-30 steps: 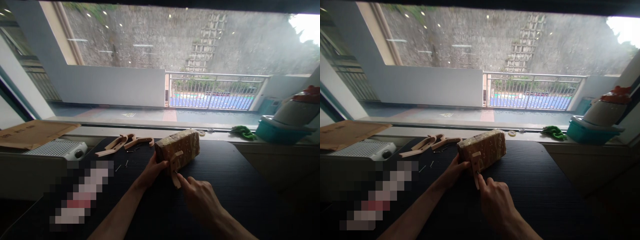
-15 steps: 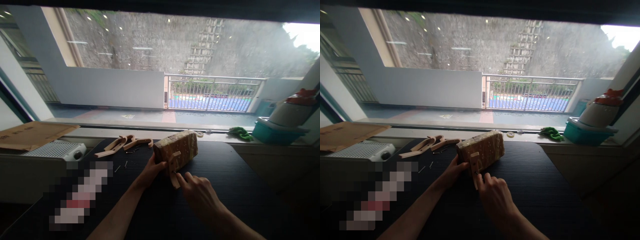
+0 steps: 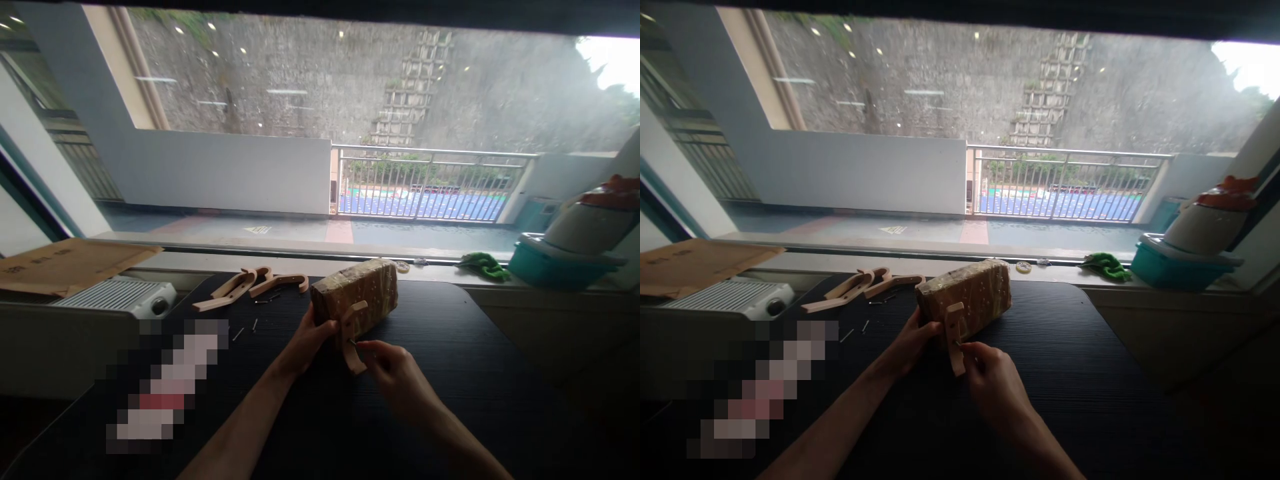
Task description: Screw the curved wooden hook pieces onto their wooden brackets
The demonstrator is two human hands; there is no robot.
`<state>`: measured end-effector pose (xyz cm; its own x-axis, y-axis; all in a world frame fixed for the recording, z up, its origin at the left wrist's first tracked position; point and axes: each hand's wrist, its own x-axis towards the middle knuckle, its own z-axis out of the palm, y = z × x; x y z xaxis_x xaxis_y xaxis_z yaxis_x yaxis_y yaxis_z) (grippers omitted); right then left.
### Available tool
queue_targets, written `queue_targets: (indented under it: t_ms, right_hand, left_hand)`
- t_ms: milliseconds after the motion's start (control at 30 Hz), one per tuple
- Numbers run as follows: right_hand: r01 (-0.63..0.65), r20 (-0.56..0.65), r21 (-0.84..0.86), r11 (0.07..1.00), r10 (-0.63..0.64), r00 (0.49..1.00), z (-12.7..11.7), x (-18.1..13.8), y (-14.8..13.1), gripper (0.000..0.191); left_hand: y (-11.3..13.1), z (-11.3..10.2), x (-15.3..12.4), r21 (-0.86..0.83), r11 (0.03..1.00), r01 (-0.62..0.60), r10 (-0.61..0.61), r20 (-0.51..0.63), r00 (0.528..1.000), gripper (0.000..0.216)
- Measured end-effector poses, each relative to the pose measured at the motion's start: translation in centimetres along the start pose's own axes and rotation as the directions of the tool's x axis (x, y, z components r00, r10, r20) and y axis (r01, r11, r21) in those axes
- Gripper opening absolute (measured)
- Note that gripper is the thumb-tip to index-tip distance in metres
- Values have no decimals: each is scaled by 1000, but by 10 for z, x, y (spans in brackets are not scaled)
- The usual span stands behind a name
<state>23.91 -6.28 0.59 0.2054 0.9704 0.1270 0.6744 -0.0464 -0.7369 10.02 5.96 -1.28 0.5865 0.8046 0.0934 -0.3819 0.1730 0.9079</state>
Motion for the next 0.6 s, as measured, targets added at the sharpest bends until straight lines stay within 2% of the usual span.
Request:
queue_targets:
  t_ms: [33, 100, 200, 400, 467, 533, 600]
  right_hand:
    - [-48, 22, 97, 994, 46, 999, -2, 2, 2, 34]
    - [-89, 40, 134, 987, 84, 996, -6, 4, 3, 34]
    - [-34, 15, -1, 999, 34, 999, -14, 3, 1, 31]
    - [137, 44, -137, 981, -133, 990, -23, -10, -2, 32]
    - [246, 60, -316, 917, -239, 969, -22, -14, -1, 32]
    - [327, 84, -525, 786, -335, 939, -20, -16, -1, 30]
    - [374, 119, -666, 645, -404, 907, -19, -16, -1, 28]
  left_hand:
    - [-1, -2, 1, 9, 1000, -5, 5, 4, 1000, 63]
    - [-1, -5, 2, 41, 999, -16, 16, 10, 1000, 58]
    - [1, -7, 3, 79, 997, -25, 23, 28, 999, 54]
    - [5, -9, 2, 72, 997, -10, 7, 44, 999, 59]
    - [6, -10, 2, 75, 997, -1, -2, 46, 999, 62]
    - [6, -10, 2, 76, 997, 19, -23, 57, 998, 65]
    - [8, -10, 2, 89, 995, 44, -50, 62, 997, 65]
